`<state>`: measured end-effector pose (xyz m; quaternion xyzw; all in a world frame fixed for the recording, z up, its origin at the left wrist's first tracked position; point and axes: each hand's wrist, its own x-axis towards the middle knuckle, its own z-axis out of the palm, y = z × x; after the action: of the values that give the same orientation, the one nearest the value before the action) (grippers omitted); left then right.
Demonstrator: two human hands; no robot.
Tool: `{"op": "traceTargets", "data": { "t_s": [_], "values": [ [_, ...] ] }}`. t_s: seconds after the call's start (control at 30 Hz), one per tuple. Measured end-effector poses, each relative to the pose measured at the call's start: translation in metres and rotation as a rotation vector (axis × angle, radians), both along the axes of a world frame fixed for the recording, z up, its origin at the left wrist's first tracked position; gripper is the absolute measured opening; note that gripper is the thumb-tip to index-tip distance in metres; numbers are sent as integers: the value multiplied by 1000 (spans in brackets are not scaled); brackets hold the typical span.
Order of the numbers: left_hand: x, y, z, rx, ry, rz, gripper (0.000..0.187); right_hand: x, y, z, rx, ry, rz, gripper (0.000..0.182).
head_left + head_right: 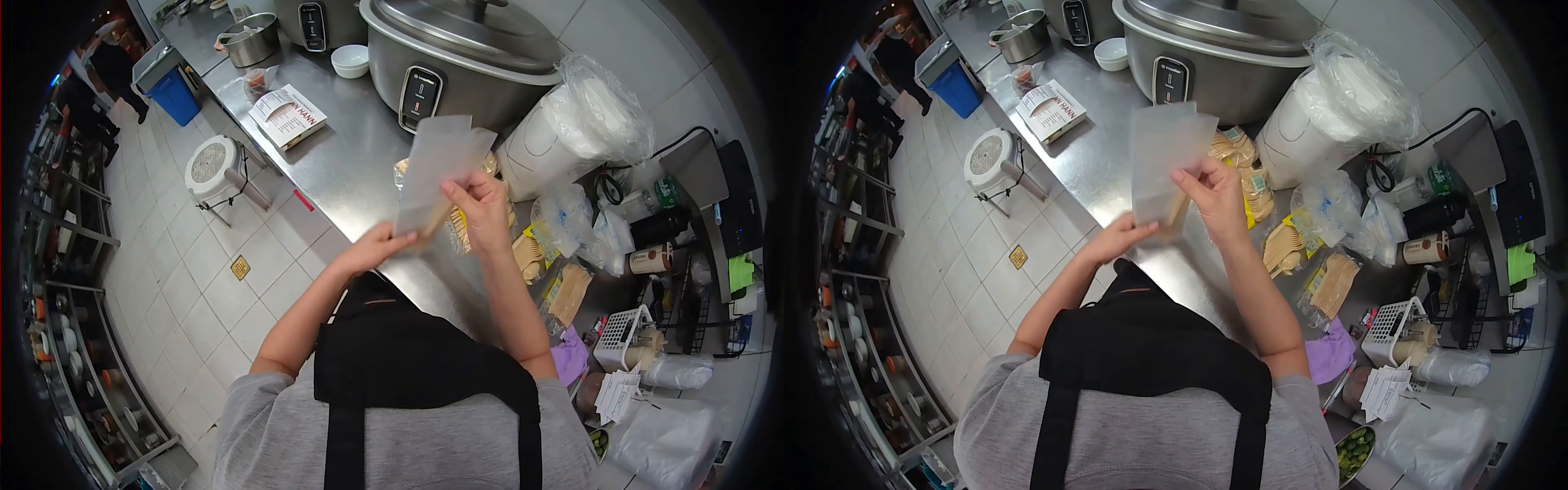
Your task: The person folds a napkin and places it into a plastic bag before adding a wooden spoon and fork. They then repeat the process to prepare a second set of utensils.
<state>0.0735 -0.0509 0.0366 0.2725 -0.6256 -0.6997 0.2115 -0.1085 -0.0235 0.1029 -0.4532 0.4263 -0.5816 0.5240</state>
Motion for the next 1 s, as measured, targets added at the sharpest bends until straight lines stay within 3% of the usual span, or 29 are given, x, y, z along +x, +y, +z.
{"op": "traceTargets", "data": {
  "t_s": [0.07,0.1,0.17,0.2,0.33,0.4,0.43,0.5,0.57,0.63,0.7,0.8,0.83,0.9,1.0],
  "values": [
    [-2,-5,30,-189,141,240,34,12,1,22,-310,392,-200,6],
    [0,-5,40,-294,181,376,29,13,2,20,-310,390,-191,6],
    [7,1,51,-436,193,383,24,11,11,8,-531,733,-212,8],
    [9,4,52,-576,207,377,19,10,19,-3,-534,733,-204,8],
    [14,38,-15,-537,52,368,11,5,63,-80,-274,688,-110,14],
    [17,53,-43,-201,-110,333,11,6,78,-103,-139,622,-87,16],
    [19,56,-49,-189,-118,323,11,6,85,-109,-6,580,-82,16],
    [20,55,-56,116,-43,249,15,5,90,-112,126,538,-76,16],
    [20,52,-60,142,-91,243,20,6,85,-110,218,600,-105,14],
    [19,50,-63,383,6,352,20,9,80,-106,130,667,-116,15],
    [32,51,-65,396,4,391,27,12,78,-95,299,516,-78,17],
    [52,49,-64,596,-181,165,50,11,75,-98,257,415,-38,17],
    [50,53,-59,596,-183,168,50,12,74,-101,257,412,-36,17],
    [39,62,-51,851,273,173,57,14,71,-102,249,381,63,17],
    [24,58,-39,772,425,268,61,18,68,-85,257,395,121,18]
  ]
}}
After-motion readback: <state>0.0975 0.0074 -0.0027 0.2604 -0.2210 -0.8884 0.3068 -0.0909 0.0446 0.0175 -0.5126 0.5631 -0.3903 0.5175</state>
